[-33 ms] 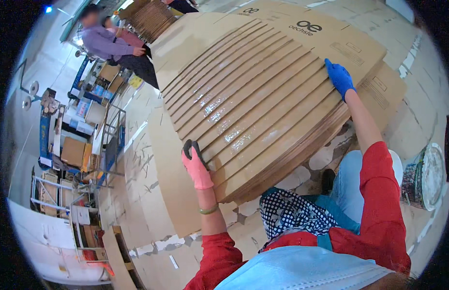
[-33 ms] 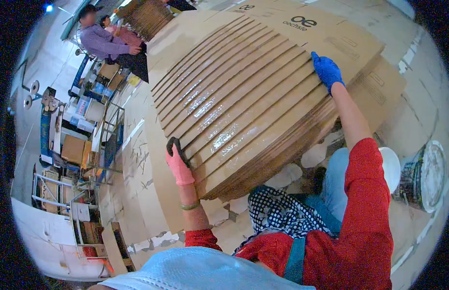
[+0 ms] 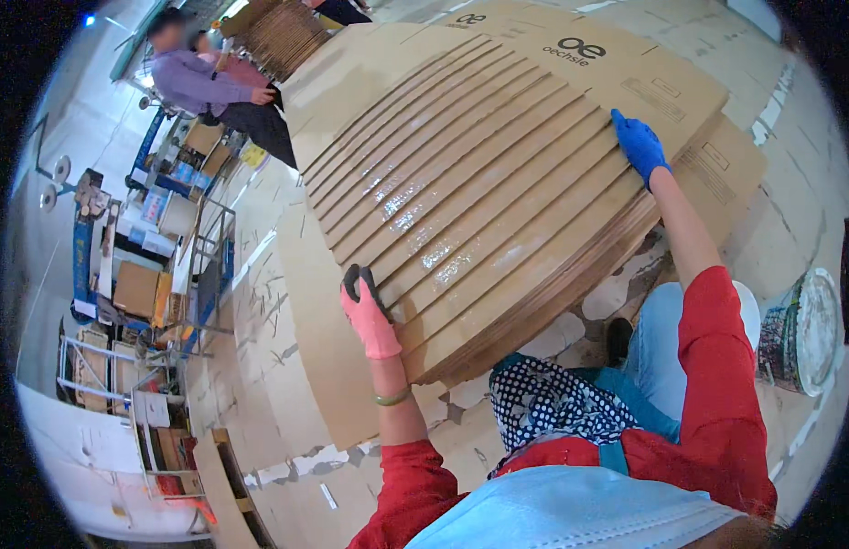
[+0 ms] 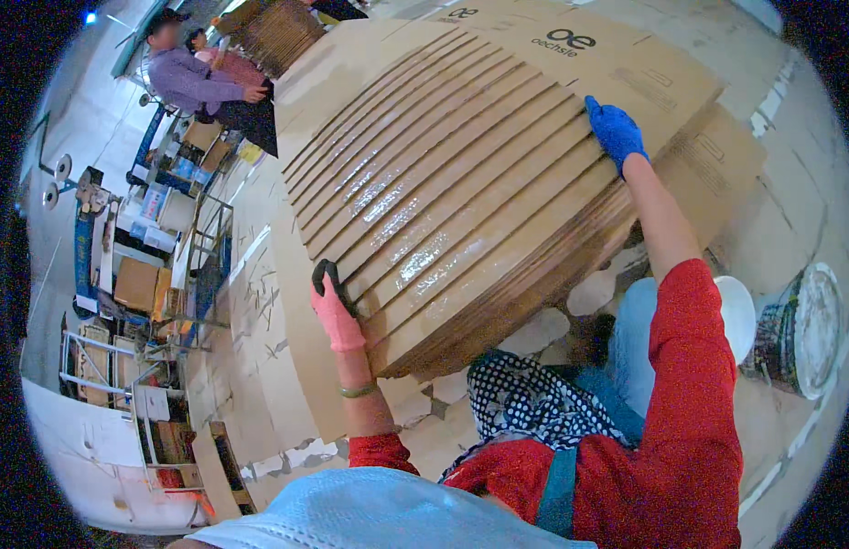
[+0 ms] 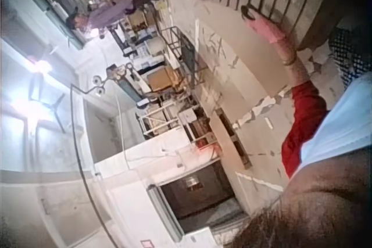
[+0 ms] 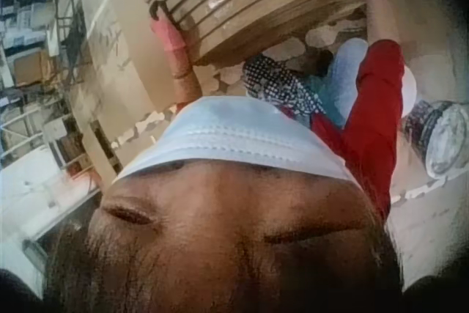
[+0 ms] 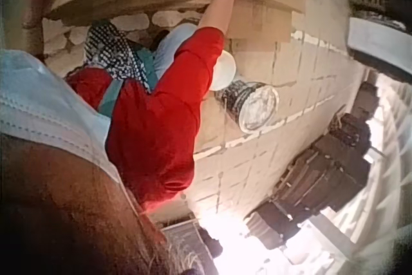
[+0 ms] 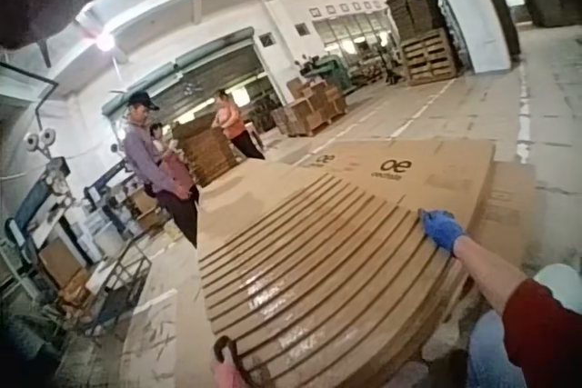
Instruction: Applying a white liquid coating to corrugated cardboard sheets using a hand brush.
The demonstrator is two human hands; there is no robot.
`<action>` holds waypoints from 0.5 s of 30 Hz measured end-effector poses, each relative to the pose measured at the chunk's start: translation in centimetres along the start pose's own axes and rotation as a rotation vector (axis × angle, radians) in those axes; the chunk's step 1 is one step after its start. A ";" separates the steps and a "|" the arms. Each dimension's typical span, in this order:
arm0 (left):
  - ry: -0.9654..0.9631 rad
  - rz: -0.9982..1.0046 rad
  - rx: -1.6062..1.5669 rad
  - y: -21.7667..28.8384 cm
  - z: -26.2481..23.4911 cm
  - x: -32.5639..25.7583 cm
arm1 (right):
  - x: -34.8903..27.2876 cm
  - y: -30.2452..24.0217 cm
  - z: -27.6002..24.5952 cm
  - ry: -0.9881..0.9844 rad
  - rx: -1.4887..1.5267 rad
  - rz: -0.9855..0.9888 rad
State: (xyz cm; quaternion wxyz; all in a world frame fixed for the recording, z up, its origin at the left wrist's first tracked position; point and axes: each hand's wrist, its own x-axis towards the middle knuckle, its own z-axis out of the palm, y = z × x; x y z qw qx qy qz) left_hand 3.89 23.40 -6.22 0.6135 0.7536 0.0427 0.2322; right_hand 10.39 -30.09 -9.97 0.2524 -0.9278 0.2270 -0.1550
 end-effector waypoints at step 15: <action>0.019 -0.014 -0.081 -0.8 0.3 0.4 | -1.3 -1.2 -0.9 0.065 0.007 -0.063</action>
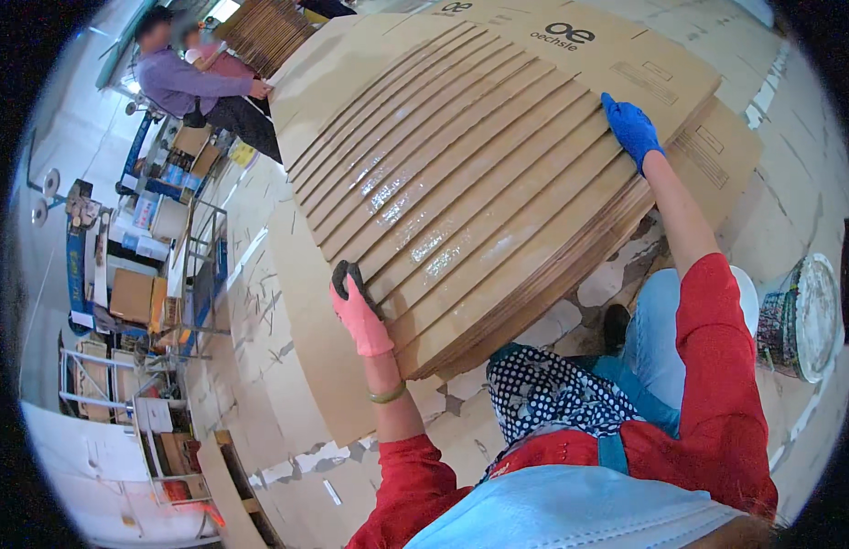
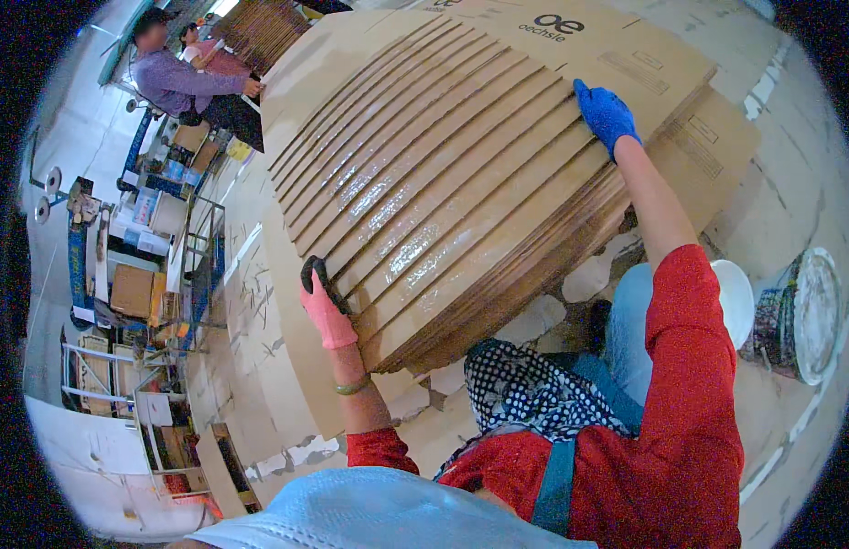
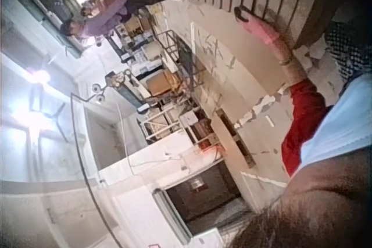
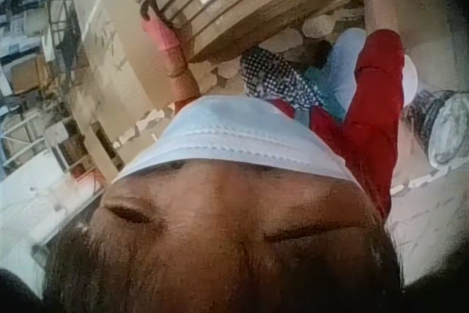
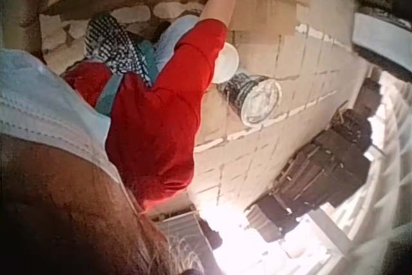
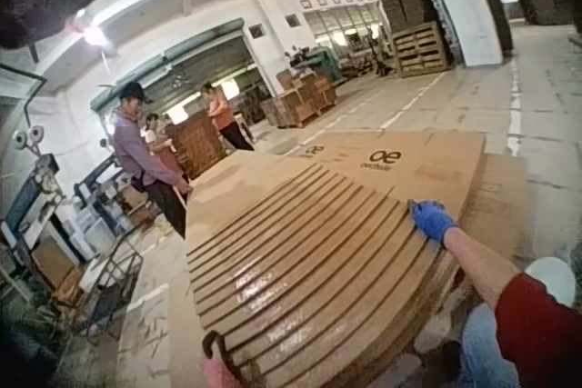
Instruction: Applying a white liquid coating to corrugated cardboard sheets using a hand brush.
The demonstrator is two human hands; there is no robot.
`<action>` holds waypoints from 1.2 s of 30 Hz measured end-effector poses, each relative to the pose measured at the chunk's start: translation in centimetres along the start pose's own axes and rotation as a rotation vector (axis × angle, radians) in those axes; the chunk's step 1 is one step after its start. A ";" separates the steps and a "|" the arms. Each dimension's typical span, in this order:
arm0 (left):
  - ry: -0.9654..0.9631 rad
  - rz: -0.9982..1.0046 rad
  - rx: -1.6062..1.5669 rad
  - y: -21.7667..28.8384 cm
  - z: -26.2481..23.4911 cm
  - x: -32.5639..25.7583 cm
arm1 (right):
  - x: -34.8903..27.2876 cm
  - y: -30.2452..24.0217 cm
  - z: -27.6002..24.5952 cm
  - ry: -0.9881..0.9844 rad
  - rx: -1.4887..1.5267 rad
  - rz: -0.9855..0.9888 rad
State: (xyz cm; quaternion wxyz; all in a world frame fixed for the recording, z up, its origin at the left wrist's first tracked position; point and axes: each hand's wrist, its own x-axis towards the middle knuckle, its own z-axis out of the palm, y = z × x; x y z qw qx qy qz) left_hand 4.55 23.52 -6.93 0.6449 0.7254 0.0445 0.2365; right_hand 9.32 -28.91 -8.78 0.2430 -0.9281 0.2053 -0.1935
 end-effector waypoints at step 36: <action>-0.004 0.039 -0.014 0.4 0.3 -0.5 | 0.9 0.7 0.7 0.016 0.017 0.029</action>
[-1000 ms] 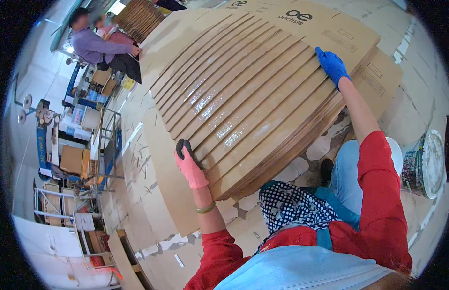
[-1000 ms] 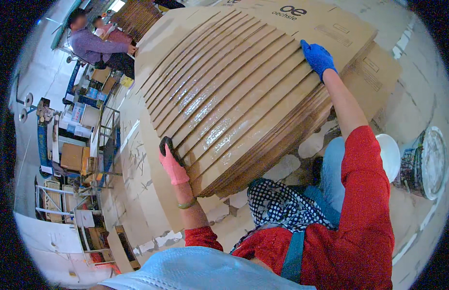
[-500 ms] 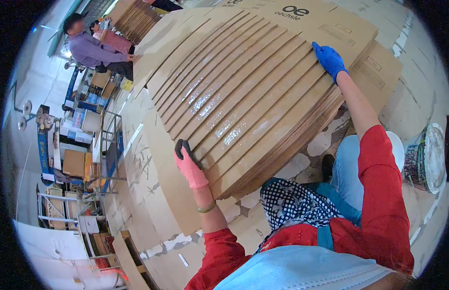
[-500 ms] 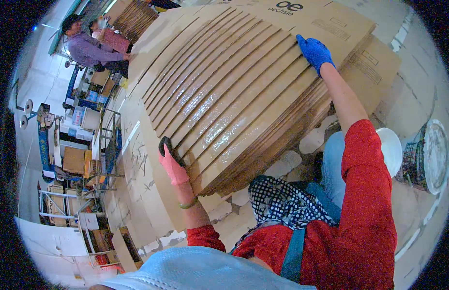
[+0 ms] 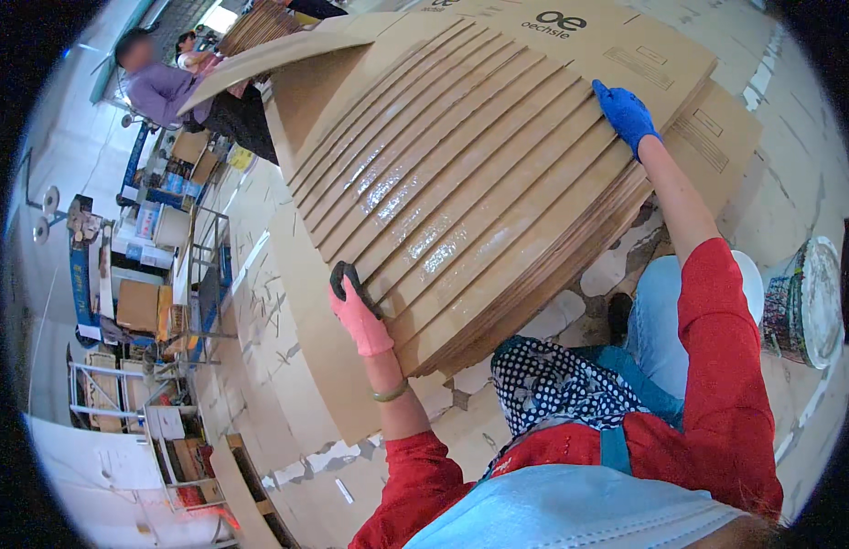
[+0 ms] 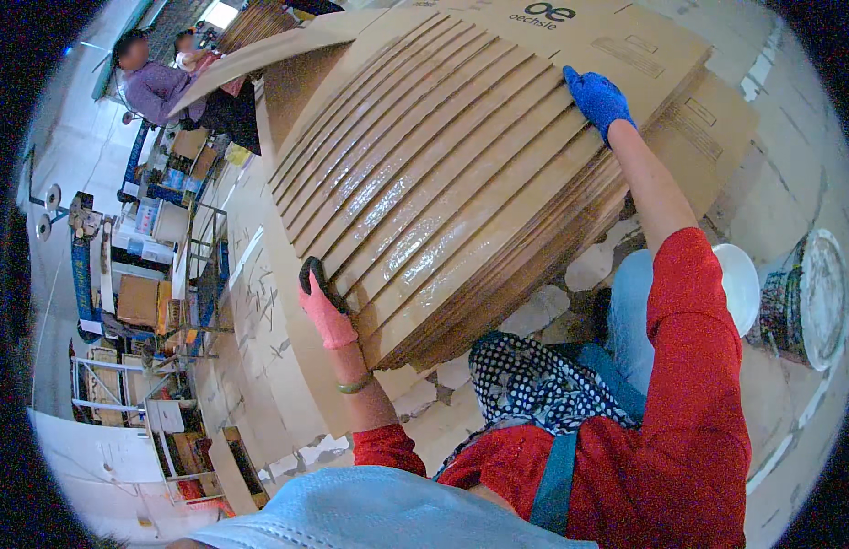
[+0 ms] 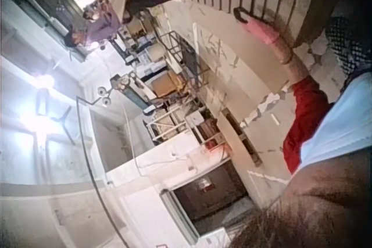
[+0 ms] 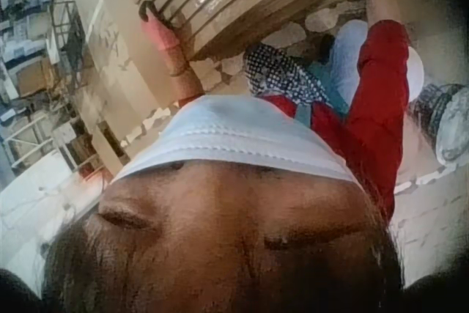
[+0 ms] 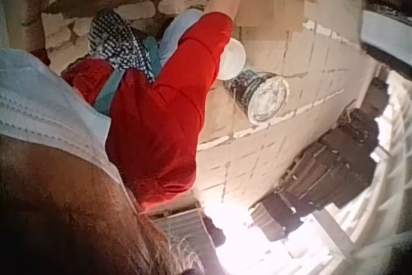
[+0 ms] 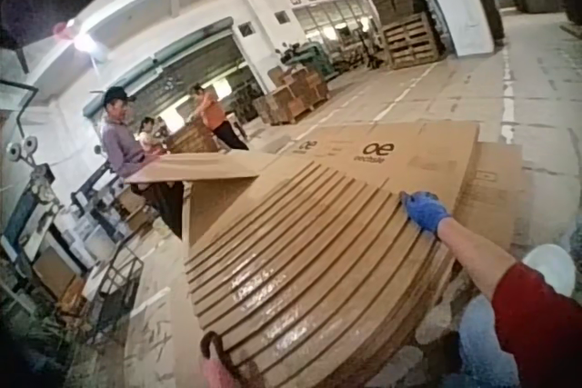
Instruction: Applying a white liquid coating to corrugated cardboard sheets using a hand brush.
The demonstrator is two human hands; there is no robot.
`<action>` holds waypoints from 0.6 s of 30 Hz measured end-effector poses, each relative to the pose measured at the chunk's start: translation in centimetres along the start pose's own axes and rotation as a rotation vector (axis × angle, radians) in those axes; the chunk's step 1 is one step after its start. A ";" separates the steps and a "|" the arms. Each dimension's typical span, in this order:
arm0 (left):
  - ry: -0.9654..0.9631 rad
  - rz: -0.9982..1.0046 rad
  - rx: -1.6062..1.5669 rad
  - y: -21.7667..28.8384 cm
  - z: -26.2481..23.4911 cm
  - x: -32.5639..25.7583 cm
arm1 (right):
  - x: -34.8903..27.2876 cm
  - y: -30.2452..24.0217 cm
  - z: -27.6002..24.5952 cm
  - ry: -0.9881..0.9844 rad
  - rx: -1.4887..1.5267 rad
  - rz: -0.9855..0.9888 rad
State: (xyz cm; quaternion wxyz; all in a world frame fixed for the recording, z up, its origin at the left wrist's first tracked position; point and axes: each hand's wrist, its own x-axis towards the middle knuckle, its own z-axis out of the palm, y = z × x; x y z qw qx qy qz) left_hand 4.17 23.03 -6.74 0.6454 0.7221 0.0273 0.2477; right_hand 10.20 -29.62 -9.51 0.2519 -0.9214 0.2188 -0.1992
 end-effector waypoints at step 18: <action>-0.015 0.057 0.039 -0.1 -0.1 0.1 | 0.4 0.2 -0.2 -0.071 0.023 0.056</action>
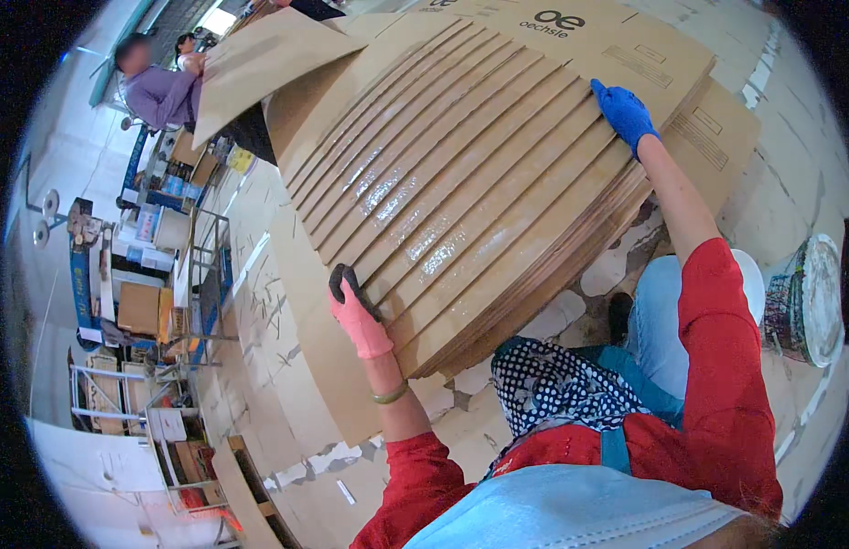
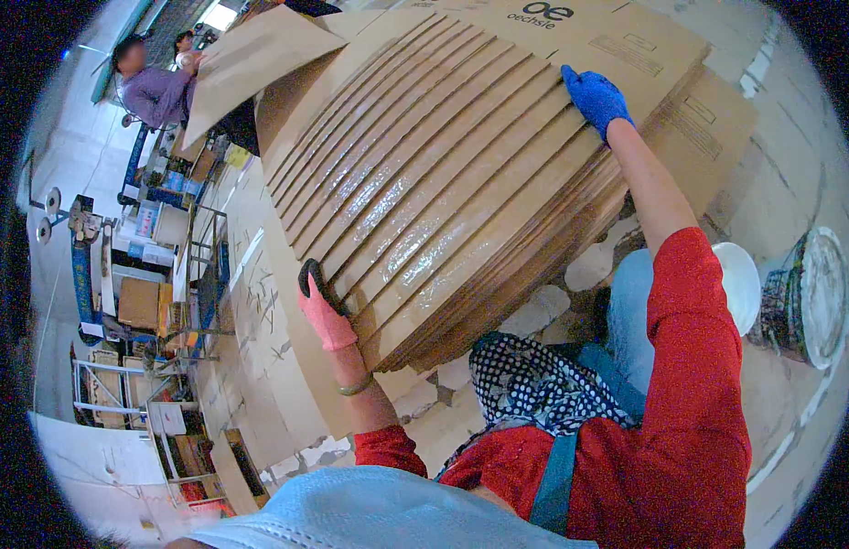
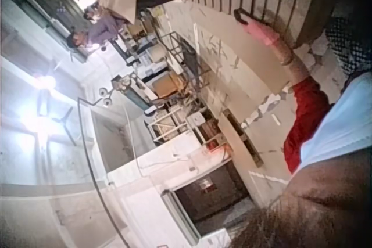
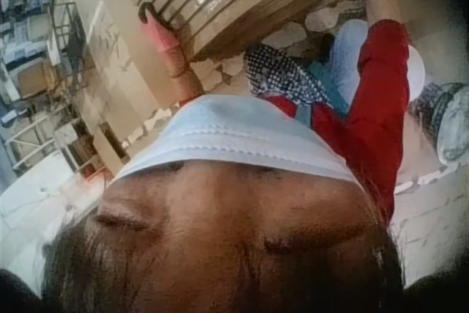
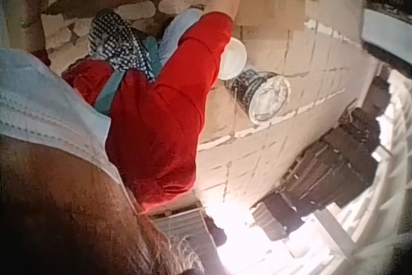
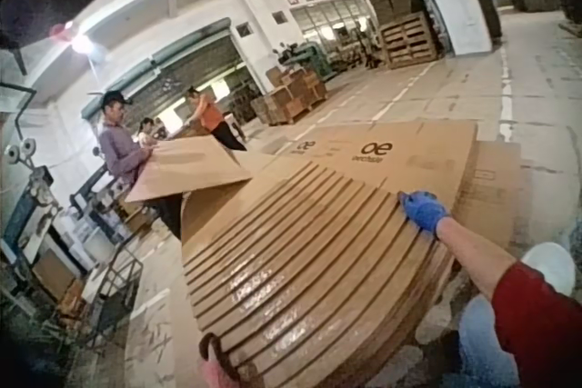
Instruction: Applying a white liquid coating to corrugated cardboard sheets using a hand brush.
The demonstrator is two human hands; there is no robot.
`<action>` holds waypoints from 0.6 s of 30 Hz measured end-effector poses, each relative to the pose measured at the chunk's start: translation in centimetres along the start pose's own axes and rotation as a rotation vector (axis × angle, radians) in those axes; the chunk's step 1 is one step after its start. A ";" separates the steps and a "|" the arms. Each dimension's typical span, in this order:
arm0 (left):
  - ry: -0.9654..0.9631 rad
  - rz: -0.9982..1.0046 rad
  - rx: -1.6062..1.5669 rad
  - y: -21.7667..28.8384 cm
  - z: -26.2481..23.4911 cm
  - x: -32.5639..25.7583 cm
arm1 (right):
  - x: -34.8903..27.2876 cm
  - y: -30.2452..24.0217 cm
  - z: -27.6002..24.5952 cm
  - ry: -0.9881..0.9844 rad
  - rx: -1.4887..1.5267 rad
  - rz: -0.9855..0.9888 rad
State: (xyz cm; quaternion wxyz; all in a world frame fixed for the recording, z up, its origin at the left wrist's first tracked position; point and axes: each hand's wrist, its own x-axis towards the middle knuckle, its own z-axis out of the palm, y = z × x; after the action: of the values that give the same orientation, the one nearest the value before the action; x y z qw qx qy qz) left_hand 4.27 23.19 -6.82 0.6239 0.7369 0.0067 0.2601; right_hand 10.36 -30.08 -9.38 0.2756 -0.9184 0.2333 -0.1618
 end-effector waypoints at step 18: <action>0.037 -0.049 0.013 0.8 0.0 -0.1 | -0.9 -0.4 0.1 0.117 -0.025 -0.166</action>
State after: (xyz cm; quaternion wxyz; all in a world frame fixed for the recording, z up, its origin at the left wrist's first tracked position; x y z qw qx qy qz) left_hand 3.90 22.99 -6.17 0.6252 0.7356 0.0378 0.2583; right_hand 9.81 -29.23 -9.40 0.2358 -0.9268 0.1741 -0.2347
